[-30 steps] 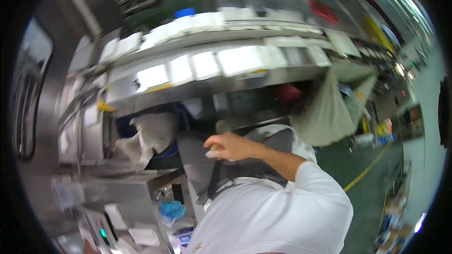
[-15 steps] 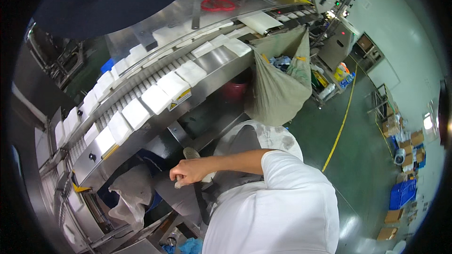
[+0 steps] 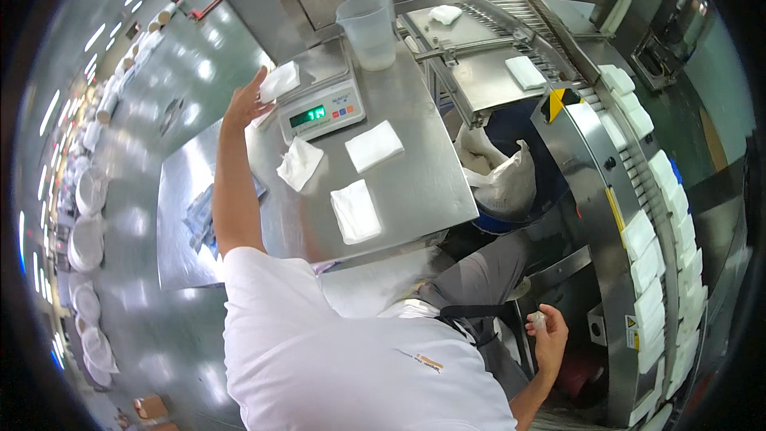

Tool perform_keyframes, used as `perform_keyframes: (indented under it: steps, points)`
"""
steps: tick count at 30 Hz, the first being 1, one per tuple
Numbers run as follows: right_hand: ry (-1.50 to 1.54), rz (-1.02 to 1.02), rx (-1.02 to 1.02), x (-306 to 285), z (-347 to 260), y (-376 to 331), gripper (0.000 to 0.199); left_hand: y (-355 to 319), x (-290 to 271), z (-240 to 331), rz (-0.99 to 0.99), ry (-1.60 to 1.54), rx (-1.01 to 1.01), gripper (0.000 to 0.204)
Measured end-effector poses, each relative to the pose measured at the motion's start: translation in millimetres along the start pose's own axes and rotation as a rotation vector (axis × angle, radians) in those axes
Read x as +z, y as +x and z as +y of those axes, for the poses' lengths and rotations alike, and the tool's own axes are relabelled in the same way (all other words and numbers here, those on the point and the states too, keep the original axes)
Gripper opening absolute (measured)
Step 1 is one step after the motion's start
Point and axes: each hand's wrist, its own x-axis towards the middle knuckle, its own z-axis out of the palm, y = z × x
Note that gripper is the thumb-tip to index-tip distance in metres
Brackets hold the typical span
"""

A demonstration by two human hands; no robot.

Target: The person picks up white rectangular items from a conveyor belt, places some into a large sack, and sets others on a digital scale by hand.

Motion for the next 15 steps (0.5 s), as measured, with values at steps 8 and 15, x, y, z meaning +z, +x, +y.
perform_keyframes:
  steps: [8,15]
  points:
    - [0.022,-0.051,-0.005,0,6,-4,0.029,-25,4,28,0.003,0.086,-0.027,0.081]
    - [0.092,-0.044,-0.041,-8,19,-6,0.034,105,-117,-8,-0.068,1.516,1.393,0.063]
